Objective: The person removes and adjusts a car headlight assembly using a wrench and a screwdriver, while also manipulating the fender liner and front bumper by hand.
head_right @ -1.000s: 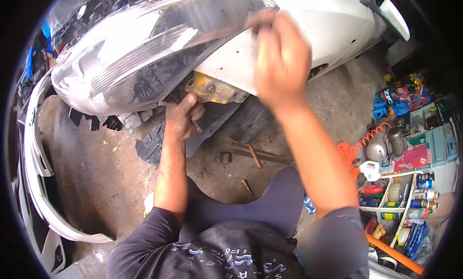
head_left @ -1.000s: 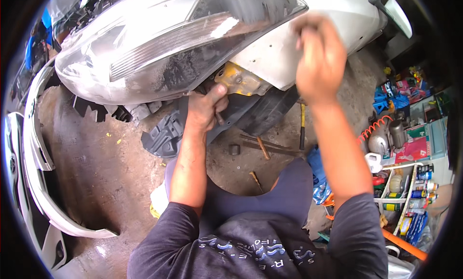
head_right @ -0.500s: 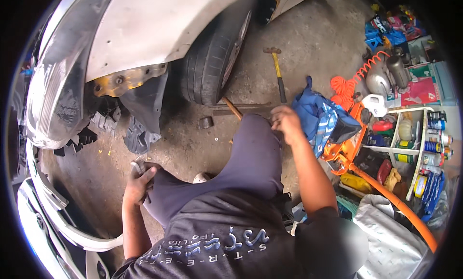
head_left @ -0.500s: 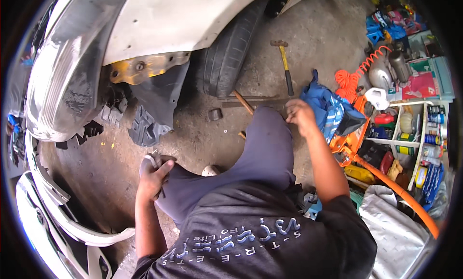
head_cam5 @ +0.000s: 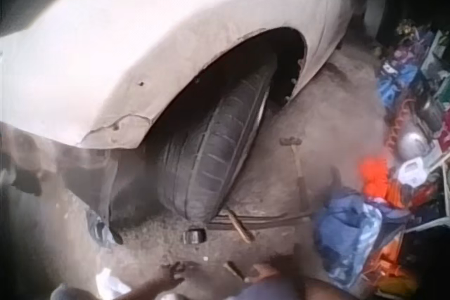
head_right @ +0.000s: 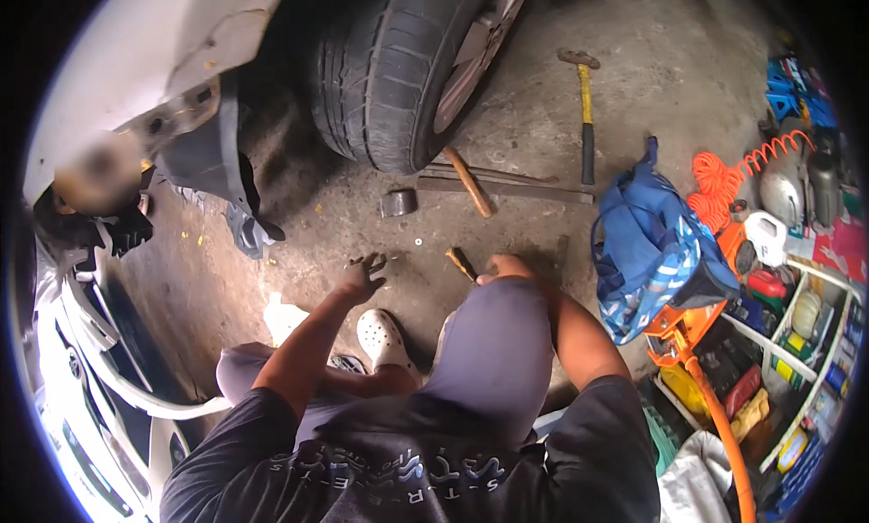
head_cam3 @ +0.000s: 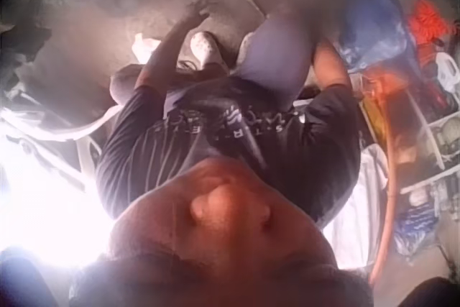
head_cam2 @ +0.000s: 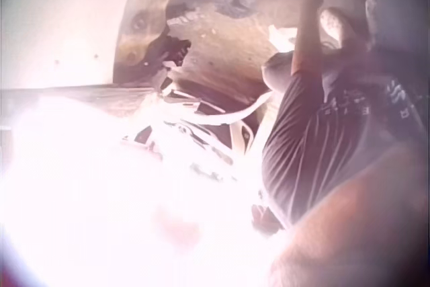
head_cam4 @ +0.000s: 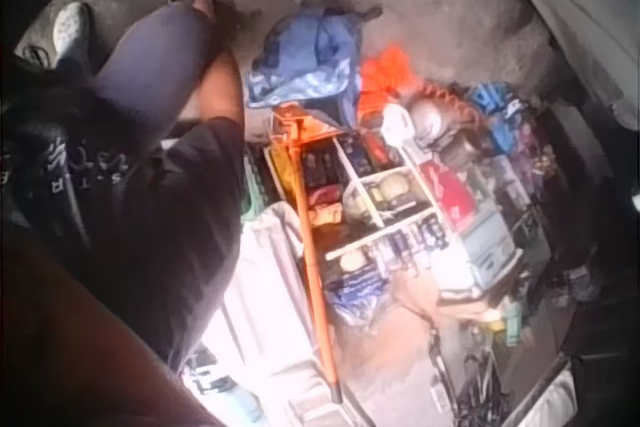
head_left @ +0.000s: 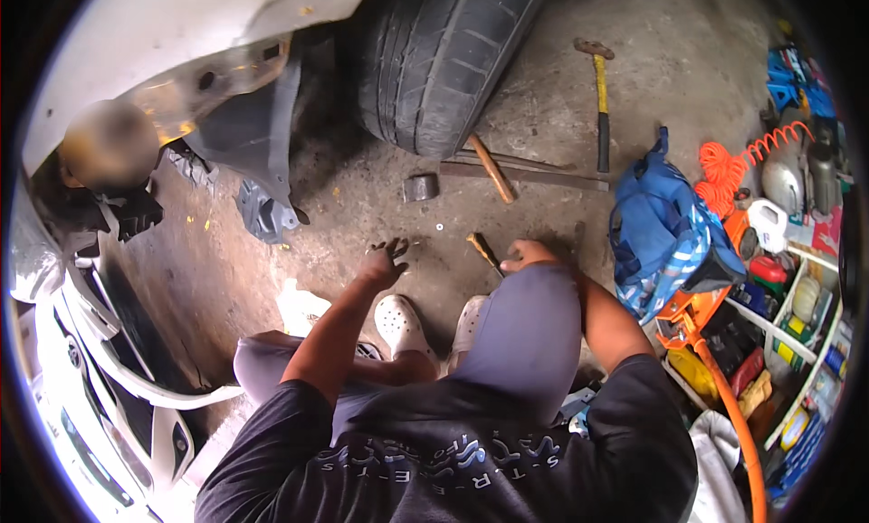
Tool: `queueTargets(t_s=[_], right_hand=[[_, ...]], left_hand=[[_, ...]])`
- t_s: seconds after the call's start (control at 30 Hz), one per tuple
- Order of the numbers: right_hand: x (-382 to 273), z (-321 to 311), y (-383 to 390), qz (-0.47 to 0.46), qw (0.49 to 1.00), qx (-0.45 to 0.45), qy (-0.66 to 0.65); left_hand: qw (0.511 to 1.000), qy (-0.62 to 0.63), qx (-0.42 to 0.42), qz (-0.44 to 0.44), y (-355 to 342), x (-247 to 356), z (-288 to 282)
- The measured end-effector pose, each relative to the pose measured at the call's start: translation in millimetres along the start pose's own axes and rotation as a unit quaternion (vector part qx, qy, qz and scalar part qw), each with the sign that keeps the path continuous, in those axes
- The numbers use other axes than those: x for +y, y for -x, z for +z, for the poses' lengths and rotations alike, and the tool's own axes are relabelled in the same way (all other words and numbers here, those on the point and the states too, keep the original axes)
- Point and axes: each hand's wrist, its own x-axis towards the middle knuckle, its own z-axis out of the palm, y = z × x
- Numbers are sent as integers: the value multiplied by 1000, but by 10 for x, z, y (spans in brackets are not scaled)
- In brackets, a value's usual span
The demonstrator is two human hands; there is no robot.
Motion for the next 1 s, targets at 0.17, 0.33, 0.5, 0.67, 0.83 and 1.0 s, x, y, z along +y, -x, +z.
queueTargets(t_s=[0.17, 0.33, 0.5, 0.67, 0.83, 1.0], right_hand=[[442, 1031, -400, -181, 886, 247, 348], [547, 501, -603, -112, 943, 76, 304], [85, -493, -626, -149, 965, -58, 206], [-1971, -1232, 515, -290, 922, 1, 257], [-3472, -885, 1208, -405, 897, 1, 178], [-3911, -739, 1454, -464, 865, 150, 117]], left_hand=[[973, 65, -174, -135, 304, 141, -139], [987, 27, -154, -29, 354, 926, -1264], [999, 1, -10, 39, 624, 1590, -2027], [970, -171, 134, 112, 448, 1986, -2364], [970, 146, -190, 23, 540, 1468, -1980], [569, 762, -260, -166, 1400, 1593, -2847]])
